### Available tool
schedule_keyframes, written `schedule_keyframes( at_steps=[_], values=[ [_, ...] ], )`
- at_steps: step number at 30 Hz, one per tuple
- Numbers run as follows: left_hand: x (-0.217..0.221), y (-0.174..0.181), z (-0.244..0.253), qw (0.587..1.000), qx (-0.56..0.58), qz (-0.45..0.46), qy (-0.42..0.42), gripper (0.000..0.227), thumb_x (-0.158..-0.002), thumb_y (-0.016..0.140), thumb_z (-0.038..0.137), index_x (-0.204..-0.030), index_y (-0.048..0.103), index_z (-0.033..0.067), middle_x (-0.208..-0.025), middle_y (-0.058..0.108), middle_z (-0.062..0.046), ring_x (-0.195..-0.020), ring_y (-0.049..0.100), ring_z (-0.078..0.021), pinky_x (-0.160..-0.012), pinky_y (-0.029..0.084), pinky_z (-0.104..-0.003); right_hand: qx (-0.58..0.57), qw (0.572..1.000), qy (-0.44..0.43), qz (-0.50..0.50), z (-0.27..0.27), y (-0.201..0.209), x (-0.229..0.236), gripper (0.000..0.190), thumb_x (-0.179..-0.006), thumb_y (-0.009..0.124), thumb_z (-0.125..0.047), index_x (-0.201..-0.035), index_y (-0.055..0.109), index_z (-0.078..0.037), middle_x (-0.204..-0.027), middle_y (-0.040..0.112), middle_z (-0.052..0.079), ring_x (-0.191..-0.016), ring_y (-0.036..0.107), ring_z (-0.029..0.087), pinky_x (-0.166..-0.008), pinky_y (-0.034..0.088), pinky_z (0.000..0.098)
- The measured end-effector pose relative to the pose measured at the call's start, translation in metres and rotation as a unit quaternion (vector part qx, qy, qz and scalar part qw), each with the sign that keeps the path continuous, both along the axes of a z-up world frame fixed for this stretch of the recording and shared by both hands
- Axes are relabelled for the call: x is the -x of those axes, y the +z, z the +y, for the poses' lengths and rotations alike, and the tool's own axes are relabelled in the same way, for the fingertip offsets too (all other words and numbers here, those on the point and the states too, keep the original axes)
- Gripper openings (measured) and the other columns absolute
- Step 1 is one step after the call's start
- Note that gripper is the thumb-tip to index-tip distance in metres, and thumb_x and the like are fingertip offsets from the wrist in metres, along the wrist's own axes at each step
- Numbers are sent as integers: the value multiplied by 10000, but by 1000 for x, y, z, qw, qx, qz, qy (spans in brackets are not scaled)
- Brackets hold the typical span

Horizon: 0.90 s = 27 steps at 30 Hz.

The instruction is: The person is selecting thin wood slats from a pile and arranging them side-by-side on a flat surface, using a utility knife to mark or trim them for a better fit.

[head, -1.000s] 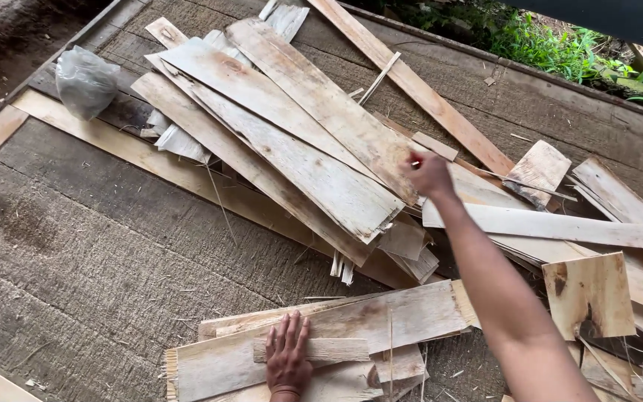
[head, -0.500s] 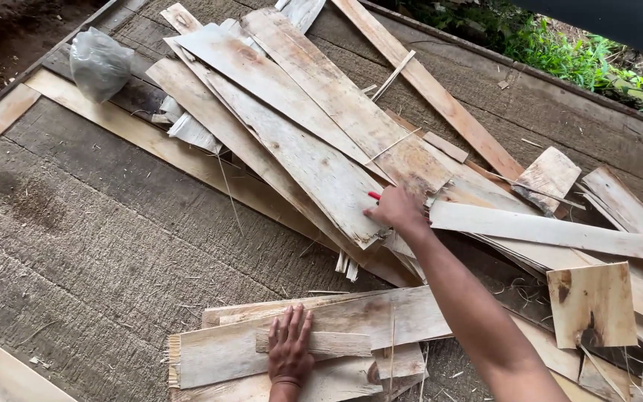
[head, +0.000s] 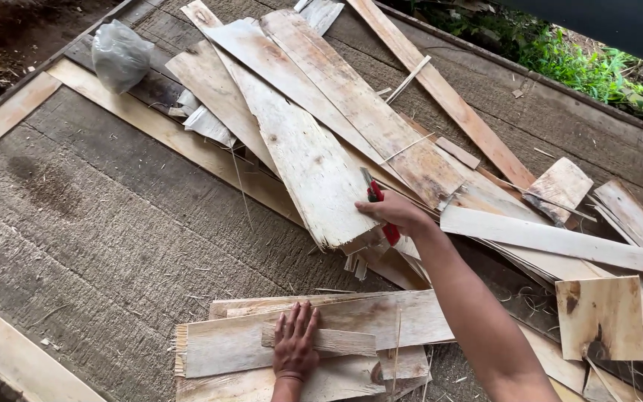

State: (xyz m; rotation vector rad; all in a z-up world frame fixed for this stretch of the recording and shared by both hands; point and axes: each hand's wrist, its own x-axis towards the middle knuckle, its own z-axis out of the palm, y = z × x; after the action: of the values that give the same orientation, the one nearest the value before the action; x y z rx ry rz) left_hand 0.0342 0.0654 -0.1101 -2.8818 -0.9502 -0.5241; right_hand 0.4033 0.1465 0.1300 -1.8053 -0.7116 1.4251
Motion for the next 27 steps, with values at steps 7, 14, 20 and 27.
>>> schedule_keyframes(
  at_steps=[7, 14, 20, 27],
  values=[
    [0, 3, 1, 1000, 22, -10, -5, 942, -645, 580, 168, -1561, 369, 227, -1666, 312, -31, -1528, 296, -253, -1247, 187, -496, -39, 983, -96, 155, 2, 60, 88, 323, -892, 750, -64, -1037, 465, -17, -917, 545, 81, -775, 508, 125, -723, 464, 196],
    [-2, 20, 2, 998, 39, -43, -14, 892, -642, 530, 73, -1519, 440, 205, -1631, 375, -42, -1500, 345, -272, -1241, 210, -509, -134, 979, 50, 146, 20, -2, 134, 391, -834, 857, -200, -880, 488, -80, -673, 607, 28, -502, 510, 90, -473, 445, 155],
    [-1, 8, 1, 999, 16, -31, -13, 937, -599, 562, 117, -1522, 443, 219, -1616, 385, -79, -1483, 353, -311, -1225, 233, -536, -52, 995, -8, 85, -7, 22, 213, 371, -887, 813, -211, -860, 449, -145, -783, 522, 30, -651, 479, 125, -625, 467, 204],
    [-1, -70, 1, 977, 198, 61, 51, 219, -843, 582, 253, -675, 715, 205, -549, 690, -22, -500, 677, -305, -493, 483, -443, -41, 993, -76, 79, -86, 25, 242, 295, -857, 838, -184, -939, 570, -95, -769, 476, -17, -710, 507, 126, -688, 516, 257]
  ],
)
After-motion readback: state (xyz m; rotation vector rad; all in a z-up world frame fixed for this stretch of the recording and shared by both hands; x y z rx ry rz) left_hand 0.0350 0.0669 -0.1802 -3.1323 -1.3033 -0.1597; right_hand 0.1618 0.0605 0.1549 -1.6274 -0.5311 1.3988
